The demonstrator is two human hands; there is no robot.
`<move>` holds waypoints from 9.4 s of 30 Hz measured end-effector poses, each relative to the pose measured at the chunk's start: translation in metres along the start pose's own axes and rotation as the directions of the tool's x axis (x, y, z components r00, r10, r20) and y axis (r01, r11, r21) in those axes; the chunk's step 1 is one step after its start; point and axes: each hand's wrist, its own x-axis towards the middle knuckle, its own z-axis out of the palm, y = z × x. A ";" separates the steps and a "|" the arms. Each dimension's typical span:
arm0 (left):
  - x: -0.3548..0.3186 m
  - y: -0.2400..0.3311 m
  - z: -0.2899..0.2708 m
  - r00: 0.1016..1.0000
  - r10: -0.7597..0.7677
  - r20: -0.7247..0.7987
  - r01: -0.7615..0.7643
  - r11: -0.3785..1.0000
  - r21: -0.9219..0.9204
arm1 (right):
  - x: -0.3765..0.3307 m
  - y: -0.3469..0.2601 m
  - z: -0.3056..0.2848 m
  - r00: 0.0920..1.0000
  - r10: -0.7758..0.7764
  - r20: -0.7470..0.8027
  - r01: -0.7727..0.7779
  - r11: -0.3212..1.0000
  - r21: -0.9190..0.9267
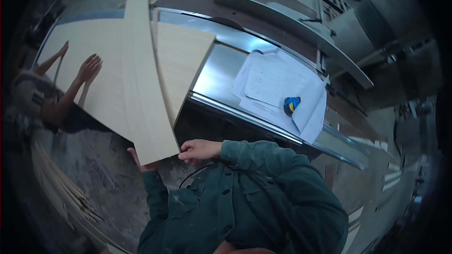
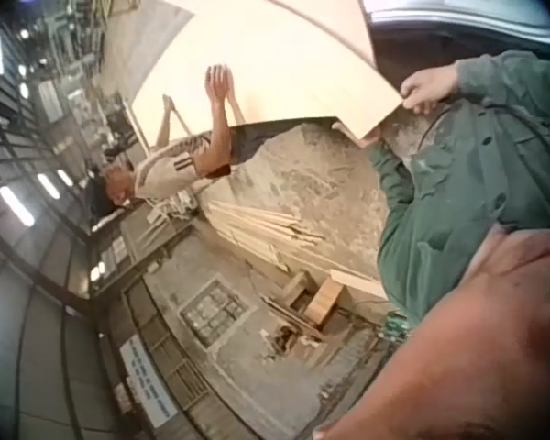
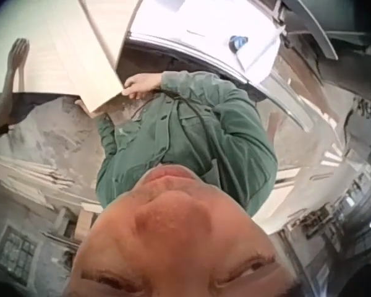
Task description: Measuring, marking, and moving large wooden panels on a production floor using a tape measure and marker.
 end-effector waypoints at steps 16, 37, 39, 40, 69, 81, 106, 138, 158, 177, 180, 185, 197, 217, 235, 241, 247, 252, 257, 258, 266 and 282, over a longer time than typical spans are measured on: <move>-0.002 0.027 0.012 0.905 0.297 -0.304 0.189 0.359 0.914 | -0.029 0.039 -0.027 0.903 -0.144 -0.406 0.192 0.978 0.080; -0.144 -0.157 0.082 0.942 0.075 -0.327 0.182 0.705 0.686 | -0.071 0.083 -0.046 0.887 -0.403 -0.226 0.436 0.892 0.117; -0.144 -0.151 0.093 0.974 -0.044 -0.223 0.180 0.751 0.636 | -0.080 0.078 -0.056 0.897 -0.389 -0.210 0.417 0.902 0.110; -0.143 -0.146 0.088 0.974 -0.079 -0.214 0.201 0.744 0.637 | -0.079 0.082 -0.064 0.916 -0.358 -0.179 0.378 0.921 0.094; 0.045 -0.047 -0.021 0.761 0.342 -0.551 -0.168 0.925 0.341 | -0.091 0.067 -0.070 0.519 -0.435 -0.736 -0.146 0.803 -0.578; 0.048 -0.033 -0.035 0.867 0.101 -0.488 0.006 0.977 0.213 | -0.128 0.074 -0.101 0.191 -0.731 -0.655 -0.123 0.644 -0.755; 0.040 -0.029 -0.013 0.856 0.028 -0.517 0.106 0.968 0.228 | -0.210 0.253 -0.145 -0.370 0.722 -0.585 0.916 0.389 -0.100; 0.044 -0.048 -0.013 0.747 0.136 -0.651 0.055 0.963 0.264 | -0.285 0.462 -0.185 -0.785 0.276 -0.554 0.218 0.961 0.169; 0.035 0.008 -0.028 0.728 -0.103 -0.678 0.232 0.967 0.102 | -0.191 0.088 0.031 -0.349 0.467 -0.812 0.586 0.785 0.200; 0.044 0.073 0.032 0.764 -0.355 -0.539 0.307 0.934 -0.180 | 0.041 -0.069 0.039 0.431 0.052 -0.901 0.163 0.977 0.135; 0.042 0.070 0.009 0.736 -0.433 -0.521 0.359 0.901 -0.243 | 0.086 -0.123 0.062 0.529 0.192 -0.827 0.012 0.972 0.233; 0.044 0.074 -0.006 0.732 -0.453 -0.508 0.338 0.890 -0.306 | 0.097 -0.075 0.109 0.665 0.268 -0.697 0.395 0.666 0.633; 0.041 0.119 -0.021 0.645 -0.601 -0.473 0.569 0.790 -0.228 | 0.165 -0.104 0.176 0.889 0.178 -0.422 0.241 0.602 0.761; 0.361 0.270 -0.221 0.781 -0.338 -0.524 0.280 0.941 -0.190 | 0.199 -0.151 0.143 0.409 0.486 -0.772 0.421 0.651 0.632; 0.373 0.310 -0.188 0.588 -0.681 -0.436 0.799 0.575 0.178 | 0.227 -0.152 0.139 -0.015 0.587 -0.810 0.439 0.731 0.522; 0.487 0.392 -0.195 0.047 -0.991 -0.123 0.202 -0.112 0.973 | 0.263 -0.199 0.096 -0.107 0.574 -0.812 0.488 0.742 0.460; 0.540 0.370 -0.032 0.257 -0.634 0.730 -0.676 0.422 0.604 | 0.290 -0.172 0.104 -0.139 0.558 -0.818 0.568 0.722 0.396; 0.508 0.168 0.014 0.313 -0.448 0.837 -0.907 0.121 0.404 | 0.213 -0.103 0.102 -0.197 0.506 -0.840 0.563 0.760 0.326; 0.549 0.210 0.016 0.417 -0.548 0.725 -0.896 -0.112 0.430 | 0.273 -0.177 0.106 -0.284 0.516 -0.808 0.550 0.778 0.304; 0.547 0.209 0.014 0.425 -0.552 0.717 -0.892 -0.120 0.436 | 0.272 -0.181 0.108 -0.297 0.498 -0.815 0.554 0.785 0.278; 0.541 0.206 0.031 0.440 -0.566 0.698 -0.882 -0.128 0.453 | 0.257 -0.163 0.109 -0.252 0.451 -0.856 0.560 0.789 0.251; 0.547 0.211 0.060 0.474 -0.630 0.615 -0.848 -0.138 0.513 | 0.243 -0.229 0.101 0.275 0.569 -0.775 0.942 0.004 0.337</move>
